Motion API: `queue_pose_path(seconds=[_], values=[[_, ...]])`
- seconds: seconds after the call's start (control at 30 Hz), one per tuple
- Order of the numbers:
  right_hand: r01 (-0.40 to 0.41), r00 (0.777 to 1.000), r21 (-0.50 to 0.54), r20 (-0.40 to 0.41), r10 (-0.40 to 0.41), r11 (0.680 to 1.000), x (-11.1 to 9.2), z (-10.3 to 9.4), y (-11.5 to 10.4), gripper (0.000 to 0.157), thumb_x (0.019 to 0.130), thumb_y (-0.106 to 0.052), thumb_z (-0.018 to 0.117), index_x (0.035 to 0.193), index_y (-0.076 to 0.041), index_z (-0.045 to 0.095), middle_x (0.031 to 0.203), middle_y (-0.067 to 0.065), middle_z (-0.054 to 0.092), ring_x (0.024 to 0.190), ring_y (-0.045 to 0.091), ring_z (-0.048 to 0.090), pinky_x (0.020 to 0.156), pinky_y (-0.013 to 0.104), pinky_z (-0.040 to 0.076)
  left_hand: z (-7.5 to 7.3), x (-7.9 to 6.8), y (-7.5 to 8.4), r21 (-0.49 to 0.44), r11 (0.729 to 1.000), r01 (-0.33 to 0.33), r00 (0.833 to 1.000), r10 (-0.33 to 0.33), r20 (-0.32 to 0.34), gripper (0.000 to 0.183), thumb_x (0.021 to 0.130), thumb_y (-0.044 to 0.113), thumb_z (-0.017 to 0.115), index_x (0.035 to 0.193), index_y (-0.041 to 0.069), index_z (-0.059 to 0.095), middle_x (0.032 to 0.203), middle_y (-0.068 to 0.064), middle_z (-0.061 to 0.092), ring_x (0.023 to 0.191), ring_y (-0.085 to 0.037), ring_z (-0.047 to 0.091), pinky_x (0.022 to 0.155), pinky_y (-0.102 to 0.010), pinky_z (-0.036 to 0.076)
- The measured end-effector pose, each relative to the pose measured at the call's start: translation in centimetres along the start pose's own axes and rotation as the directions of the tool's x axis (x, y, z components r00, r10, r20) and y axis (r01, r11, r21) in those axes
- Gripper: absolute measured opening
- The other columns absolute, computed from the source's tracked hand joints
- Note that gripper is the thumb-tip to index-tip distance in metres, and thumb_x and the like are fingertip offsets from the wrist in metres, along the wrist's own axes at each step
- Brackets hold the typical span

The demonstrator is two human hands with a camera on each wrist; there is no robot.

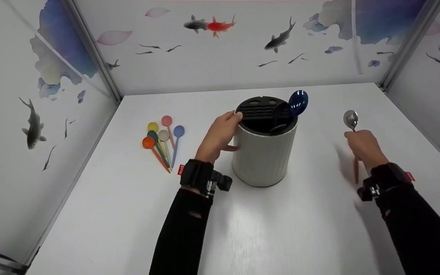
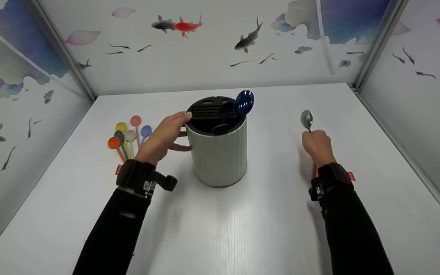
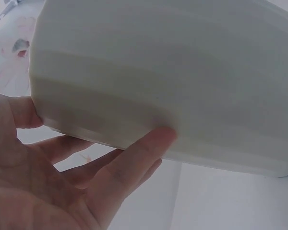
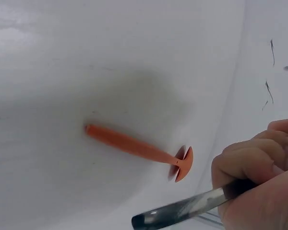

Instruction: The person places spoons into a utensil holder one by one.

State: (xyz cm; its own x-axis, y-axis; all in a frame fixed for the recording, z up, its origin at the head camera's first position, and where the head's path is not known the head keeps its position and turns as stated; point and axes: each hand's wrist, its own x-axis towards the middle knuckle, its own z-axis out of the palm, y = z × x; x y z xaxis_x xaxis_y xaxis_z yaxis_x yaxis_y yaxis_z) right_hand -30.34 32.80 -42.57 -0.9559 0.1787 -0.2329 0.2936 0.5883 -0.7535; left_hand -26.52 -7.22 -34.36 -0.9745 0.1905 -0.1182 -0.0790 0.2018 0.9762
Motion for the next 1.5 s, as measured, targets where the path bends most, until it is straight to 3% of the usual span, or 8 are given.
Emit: queue_pose_path(seconds=[0.1, 0.17, 0.3, 0.43, 0.7, 1.03, 1.37, 1.5], values=[[0.067, 0.998, 0.164, -0.001, -0.068, 0.984, -0.3, 0.3, -0.9, 0.033, 0.103, -0.03, 0.04, 0.077, -0.011, 0.042, 0.054, -0.009, 0.037, 0.048, 0.008, 0.036, 0.047, 0.027, 0.035, 0.0, 0.0, 0.0, 0.002, 1.0, 0.003, 1.0, -0.003, 0.002, 0.052, 0.11, 0.038, 0.039, 0.157, 0.016, 0.041, 0.159, -0.01, 0.038, 0.144, -0.033, 0.04, 0.085, -0.05, 0.059], [0.107, 0.994, 0.294, -0.001, -0.112, 0.95, -0.5, 0.5, -1.6, 0.038, 0.105, -0.029, 0.043, 0.07, -0.015, 0.041, 0.052, -0.011, 0.036, 0.046, 0.008, 0.035, 0.045, 0.027, 0.032, 0.0, 0.0, 0.0, 0.005, 1.0, 0.0, 1.0, 0.0, 0.003, 0.052, 0.11, 0.039, 0.039, 0.157, 0.016, 0.041, 0.159, -0.01, 0.038, 0.144, -0.034, 0.04, 0.085, -0.05, 0.059], [0.178, 0.978, 0.531, -0.001, -0.209, 0.828, -1.0, 1.2, -3.4, 0.045, 0.107, -0.024, 0.047, 0.063, -0.016, 0.039, 0.052, -0.01, 0.034, 0.044, 0.007, 0.032, 0.045, 0.031, 0.021, 0.0, 0.0, 0.1, 0.007, 1.0, -0.003, 1.0, 0.003, 0.002, 0.052, 0.11, 0.039, 0.039, 0.157, 0.016, 0.04, 0.159, -0.01, 0.038, 0.143, -0.035, 0.04, 0.085, -0.05, 0.059], [0.242, 0.955, 0.659, -0.029, -0.296, 0.713, -1.8, 1.9, -5.1, 0.045, 0.106, -0.02, 0.05, 0.064, -0.014, 0.037, 0.053, -0.008, 0.032, 0.042, 0.007, 0.03, 0.048, 0.035, 0.015, 0.0, -0.2, 0.1, 0.005, 1.0, -0.006, 1.0, 0.006, 0.0, 0.051, 0.11, 0.038, 0.039, 0.156, 0.016, 0.042, 0.158, -0.011, 0.039, 0.143, -0.036, 0.041, 0.084, -0.051, 0.059], [0.395, 0.885, 0.715, -0.127, -0.447, 0.578, -3.9, 2.9, -8.4, 0.047, 0.106, -0.017, 0.052, 0.062, -0.013, 0.036, 0.053, -0.004, 0.031, 0.04, 0.008, 0.031, 0.045, 0.035, 0.014, 0.1, -0.2, 0.1, 0.003, 1.0, -0.01, 1.0, 0.01, 0.004, 0.05, 0.11, 0.038, 0.039, 0.155, 0.016, 0.044, 0.158, -0.01, 0.04, 0.142, -0.036, 0.041, 0.085, -0.053, 0.058], [0.511, 0.801, 0.716, -0.195, -0.566, 0.476, -6.0, 3.3, -12.2, 0.051, 0.105, -0.011, 0.05, 0.058, -0.012, 0.03, 0.053, -0.001, 0.021, 0.042, 0.012, 0.017, 0.042, 0.031, 0.009, 0.0, -0.1, 0.0, -0.008, 1.0, -0.008, 1.0, 0.008, 0.0, 0.048, 0.11, 0.038, 0.041, 0.152, 0.017, 0.048, 0.156, -0.011, 0.041, 0.141, -0.035, 0.042, 0.084, -0.052, 0.059], [0.531, 0.751, 0.78, -0.252, -0.611, 0.331, -7.7, 3.0, -15.8, 0.053, 0.103, -0.007, 0.05, 0.058, -0.01, 0.021, 0.057, 0.0, 0.014, 0.046, 0.013, 0.011, 0.041, 0.027, 0.006, -0.1, -0.1, 0.1, -0.014, 1.0, -0.002, 1.0, 0.002, 0.001, 0.047, 0.11, 0.037, 0.04, 0.151, 0.016, 0.049, 0.156, -0.012, 0.041, 0.141, -0.037, 0.043, 0.084, -0.052, 0.058], [0.539, 0.714, 0.796, -0.26, -0.65, 0.274, -8.4, 2.8, -17.1, 0.054, 0.102, -0.008, 0.052, 0.058, -0.009, 0.02, 0.056, 0.0, 0.014, 0.043, 0.012, 0.01, 0.039, 0.026, 0.005, -0.1, 0.0, 0.0, -0.009, 1.0, -0.006, 1.0, 0.006, 0.001, 0.047, 0.11, 0.037, 0.041, 0.15, 0.016, 0.05, 0.156, -0.011, 0.042, 0.141, -0.036, 0.043, 0.082, -0.052, 0.059]])
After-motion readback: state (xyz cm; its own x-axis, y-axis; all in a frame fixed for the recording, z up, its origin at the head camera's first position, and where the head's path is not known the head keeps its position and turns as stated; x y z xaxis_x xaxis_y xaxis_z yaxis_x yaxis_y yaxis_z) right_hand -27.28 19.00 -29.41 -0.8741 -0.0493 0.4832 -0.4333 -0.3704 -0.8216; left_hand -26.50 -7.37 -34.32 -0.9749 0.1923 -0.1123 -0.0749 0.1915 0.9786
